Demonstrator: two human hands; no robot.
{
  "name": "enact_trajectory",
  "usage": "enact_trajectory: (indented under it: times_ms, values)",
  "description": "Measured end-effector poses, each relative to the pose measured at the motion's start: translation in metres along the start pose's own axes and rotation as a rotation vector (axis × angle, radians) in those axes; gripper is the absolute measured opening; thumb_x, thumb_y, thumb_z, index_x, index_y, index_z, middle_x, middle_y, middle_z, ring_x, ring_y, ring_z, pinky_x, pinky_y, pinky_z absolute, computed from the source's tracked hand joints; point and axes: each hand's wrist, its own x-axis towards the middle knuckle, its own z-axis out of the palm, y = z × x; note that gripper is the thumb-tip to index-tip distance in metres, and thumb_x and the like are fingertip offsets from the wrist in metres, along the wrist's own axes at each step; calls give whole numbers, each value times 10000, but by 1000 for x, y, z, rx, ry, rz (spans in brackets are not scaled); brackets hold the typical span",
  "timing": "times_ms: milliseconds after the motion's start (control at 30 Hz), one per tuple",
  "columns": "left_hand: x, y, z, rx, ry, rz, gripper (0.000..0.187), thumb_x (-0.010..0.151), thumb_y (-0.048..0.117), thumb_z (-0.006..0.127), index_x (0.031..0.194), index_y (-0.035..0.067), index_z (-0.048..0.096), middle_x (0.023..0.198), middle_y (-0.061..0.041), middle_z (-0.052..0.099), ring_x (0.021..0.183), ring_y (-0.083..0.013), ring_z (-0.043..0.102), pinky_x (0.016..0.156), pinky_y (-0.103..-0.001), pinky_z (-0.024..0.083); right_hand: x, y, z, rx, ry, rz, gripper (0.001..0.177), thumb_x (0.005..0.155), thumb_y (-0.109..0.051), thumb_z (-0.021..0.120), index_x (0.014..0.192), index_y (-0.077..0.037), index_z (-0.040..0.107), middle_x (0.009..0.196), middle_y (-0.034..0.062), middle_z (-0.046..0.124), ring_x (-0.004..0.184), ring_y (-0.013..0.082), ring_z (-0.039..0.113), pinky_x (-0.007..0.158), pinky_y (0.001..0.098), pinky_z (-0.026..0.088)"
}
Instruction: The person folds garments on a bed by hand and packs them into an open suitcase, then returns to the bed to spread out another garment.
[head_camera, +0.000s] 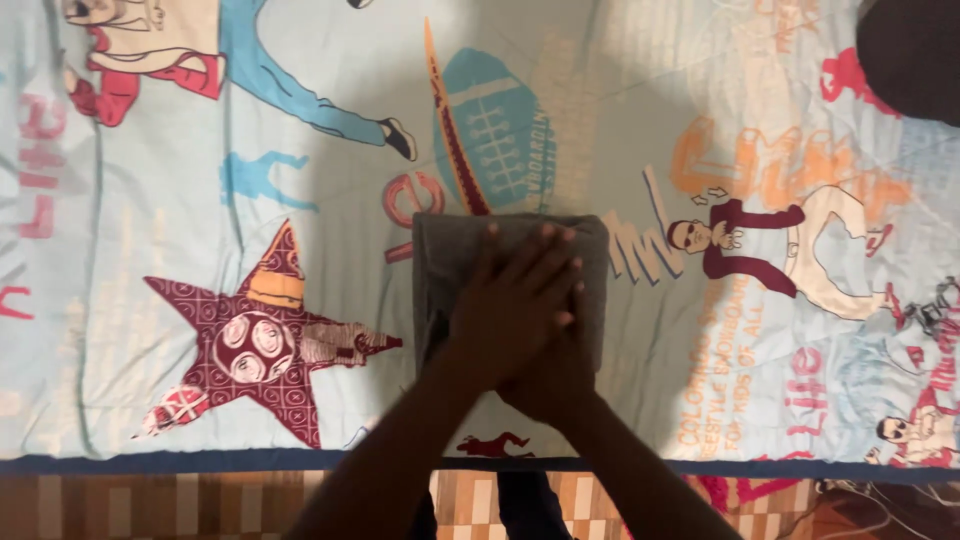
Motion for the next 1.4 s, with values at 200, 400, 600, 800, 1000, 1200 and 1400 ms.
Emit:
enact_trajectory:
  times_ms: [200,400,600,800,1000,1200,1400]
  values:
    - [-5,-26,34,-131,-14,-27,623,997,552,496,1546,256,482,1674,-40,324,1574,-305,188,1201,-756,60,-22,8,20,-84,-195,178,643,872,-446,719,1383,-110,519,1475,185,510,1404,378,405,1200,571,198]
    - [1,-28,29,45,-73,-47,680,1022,520,478,1590,153,411,1680,-133,323,1567,-332,233,1201,-739,75,-24,46,-8,287,489,670,362,1007,-345,636,1261,-91,683,1268,105,715,1165,251,717,939,362,593]
    - [-42,-17,19,132,-97,-357,877,943,631,476,1509,-36,404,1581,-256,342,1517,-410,244,1173,-732,105,70,81,-35,327,107,906,870,947,-725,597,1366,34,529,1264,274,616,1168,427,591,962,510,474]
    - [-77,-29,53,143,48,-448,848,990,631,442,1518,-32,401,1613,-276,329,1528,-435,274,1196,-719,148,82,103,-15,248,118,967,866,968,-750,429,1093,62,702,1123,300,708,1083,442,667,966,529,497]
    - [-57,-18,16,134,16,-451,791,965,569,506,1522,14,414,1627,-236,338,1547,-395,258,1191,-712,159,86,89,-23,185,261,930,827,946,-753,468,1130,30,657,1109,311,667,1036,483,631,877,575,469]
    - [7,41,11,-85,-8,-157,714,1048,488,500,1558,-3,412,1657,-237,336,1591,-368,242,1263,-672,116,77,69,-34,347,152,1020,661,928,-641,542,1077,-3,630,1076,229,730,1031,402,704,904,489,547]
    - [40,7,38,-121,-17,-183,620,993,515,460,1528,201,440,1617,-103,341,1513,-299,273,1178,-702,99,39,84,-3,295,570,593,511,1020,-390,512,1335,11,540,1326,247,591,1214,405,601,1006,466,490]
